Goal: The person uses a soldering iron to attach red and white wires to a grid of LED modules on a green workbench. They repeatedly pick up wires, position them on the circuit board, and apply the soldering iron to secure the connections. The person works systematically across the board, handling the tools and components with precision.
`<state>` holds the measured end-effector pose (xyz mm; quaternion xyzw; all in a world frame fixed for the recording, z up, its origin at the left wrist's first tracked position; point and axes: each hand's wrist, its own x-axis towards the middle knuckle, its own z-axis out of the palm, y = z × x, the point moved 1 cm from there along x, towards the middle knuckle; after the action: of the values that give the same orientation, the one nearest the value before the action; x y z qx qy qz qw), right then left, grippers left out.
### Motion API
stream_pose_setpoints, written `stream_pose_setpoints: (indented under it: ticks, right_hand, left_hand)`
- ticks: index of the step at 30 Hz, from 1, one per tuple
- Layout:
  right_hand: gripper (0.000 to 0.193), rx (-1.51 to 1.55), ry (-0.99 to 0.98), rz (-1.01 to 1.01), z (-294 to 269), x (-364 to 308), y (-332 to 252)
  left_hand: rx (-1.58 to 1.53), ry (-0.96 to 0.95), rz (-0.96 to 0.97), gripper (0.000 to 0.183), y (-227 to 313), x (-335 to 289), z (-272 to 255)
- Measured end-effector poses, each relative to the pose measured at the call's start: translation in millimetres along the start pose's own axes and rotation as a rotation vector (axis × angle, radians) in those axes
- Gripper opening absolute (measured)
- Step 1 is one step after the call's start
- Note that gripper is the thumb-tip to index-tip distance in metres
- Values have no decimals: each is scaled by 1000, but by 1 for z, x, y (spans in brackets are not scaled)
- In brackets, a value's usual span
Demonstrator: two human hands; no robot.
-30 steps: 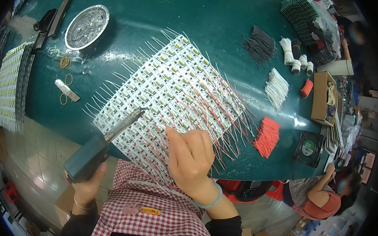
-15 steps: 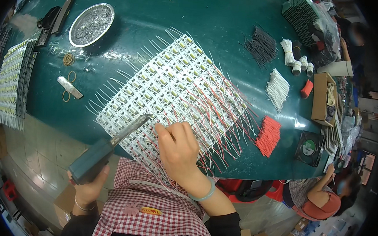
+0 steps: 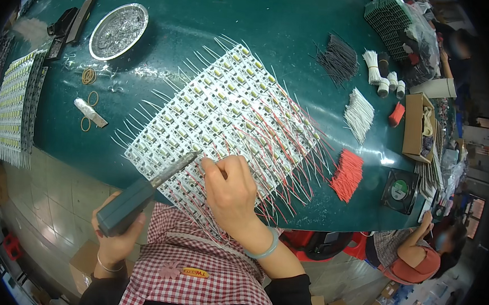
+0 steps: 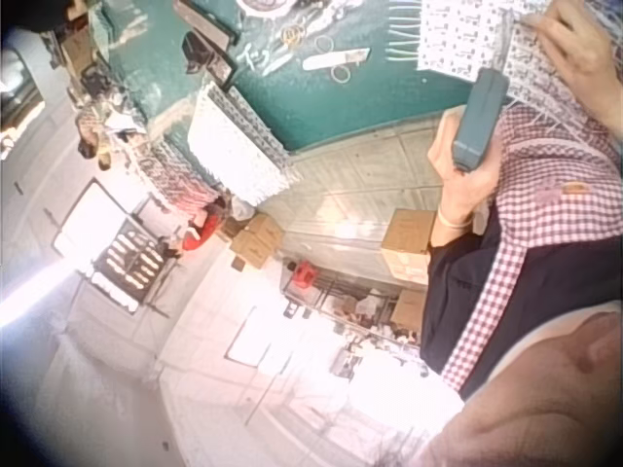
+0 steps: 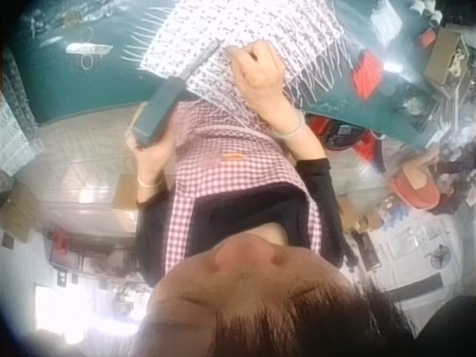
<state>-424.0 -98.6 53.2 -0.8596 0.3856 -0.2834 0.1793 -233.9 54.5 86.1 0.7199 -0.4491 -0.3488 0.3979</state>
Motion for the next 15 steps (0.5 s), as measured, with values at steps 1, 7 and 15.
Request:
stream_pose_setpoints:
  ticks: [1,7,15]
  right_hand:
    - [27,-1,0,1,0,0,0]
    - [27,-12,-1,4,1,-1,1]
    - [27,-8,-4,3,1,-1,0]
  left_hand:
    - [-9,4,-6,38,0,0,1]
    - [-35,-7,5,35,-1,4,4]
    - [-35,-15,29,33,5,6,1]
